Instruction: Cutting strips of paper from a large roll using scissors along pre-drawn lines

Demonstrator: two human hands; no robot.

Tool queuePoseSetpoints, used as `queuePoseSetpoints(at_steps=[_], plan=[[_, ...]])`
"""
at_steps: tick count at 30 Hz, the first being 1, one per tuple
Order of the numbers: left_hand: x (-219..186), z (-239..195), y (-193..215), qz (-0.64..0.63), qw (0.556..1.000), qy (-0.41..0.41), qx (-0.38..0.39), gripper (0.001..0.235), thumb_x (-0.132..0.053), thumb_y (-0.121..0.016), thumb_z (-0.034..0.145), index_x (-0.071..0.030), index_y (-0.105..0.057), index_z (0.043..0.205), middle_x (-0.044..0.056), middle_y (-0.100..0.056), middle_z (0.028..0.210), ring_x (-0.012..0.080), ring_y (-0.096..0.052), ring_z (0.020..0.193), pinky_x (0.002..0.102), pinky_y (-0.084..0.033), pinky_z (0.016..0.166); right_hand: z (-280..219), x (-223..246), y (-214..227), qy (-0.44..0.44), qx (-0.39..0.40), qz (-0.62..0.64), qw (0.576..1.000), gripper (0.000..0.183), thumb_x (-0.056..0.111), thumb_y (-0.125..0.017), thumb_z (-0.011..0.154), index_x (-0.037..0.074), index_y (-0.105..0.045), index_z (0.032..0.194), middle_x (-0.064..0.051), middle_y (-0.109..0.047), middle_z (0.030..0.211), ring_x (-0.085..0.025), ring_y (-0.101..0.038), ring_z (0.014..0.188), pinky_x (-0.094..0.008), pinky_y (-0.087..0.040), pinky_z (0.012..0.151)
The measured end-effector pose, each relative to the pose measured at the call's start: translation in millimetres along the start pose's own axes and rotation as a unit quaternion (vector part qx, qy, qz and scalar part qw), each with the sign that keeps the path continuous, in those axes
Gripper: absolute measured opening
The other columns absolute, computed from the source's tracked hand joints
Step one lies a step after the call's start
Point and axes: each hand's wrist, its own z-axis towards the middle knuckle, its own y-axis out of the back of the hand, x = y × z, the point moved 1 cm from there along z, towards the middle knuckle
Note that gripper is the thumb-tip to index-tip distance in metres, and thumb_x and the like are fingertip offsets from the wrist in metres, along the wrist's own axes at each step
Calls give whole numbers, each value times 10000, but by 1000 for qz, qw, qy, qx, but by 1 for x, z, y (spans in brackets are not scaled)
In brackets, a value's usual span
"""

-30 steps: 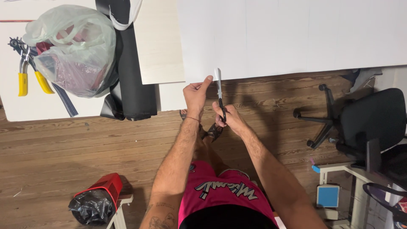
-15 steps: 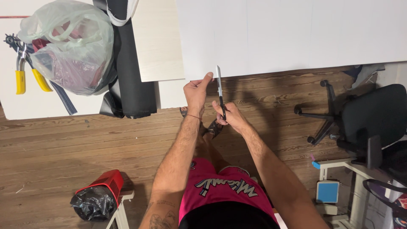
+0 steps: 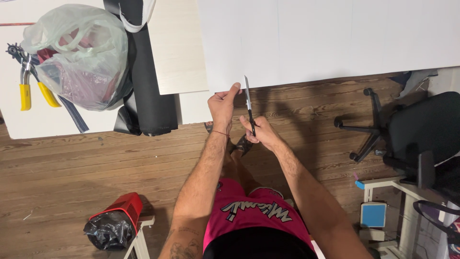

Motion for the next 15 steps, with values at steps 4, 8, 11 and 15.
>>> queuePoseSetpoints(at_steps=[4,8,11,15], plan=[[-3,-1,-1,-4,1000,3,-1,288,-326,-916,733,-95,-744,746,37,-791,749,4,-527,568,146,-335,571,-1,2,0,0,7,11,1000,659,495,-687,1012,28,-564,563,-57,-377,378,-92,-363,326,-197,-283,339],[-5,-4,0,-18,1000,11,5,278,-322,-904,759,-91,-750,768,46,-800,791,2,-547,640,139,-337,626,2,-1,1,5,21,-1,1000,667,495,-685,1014,13,-587,563,-70,-403,374,-108,-398,332,-212,-317,360],[-4,-3,-1,-59,998,24,18,281,-298,-907,773,-62,-755,794,64,-800,830,25,-612,703,141,-405,702,2,-1,3,8,28,-3,1000,671,515,-667,1019,14,-598,579,-69,-413,381,-113,-411,343,-219,-331,371],[-6,-6,-1,-68,997,31,21,277,-280,-906,774,-53,-749,793,77,-797,827,33,-641,702,144,-424,702,5,-4,8,18,33,-17,999,669,518,-656,1025,13,-601,590,-70,-423,387,-124,-430,354,-229,-345,384]])
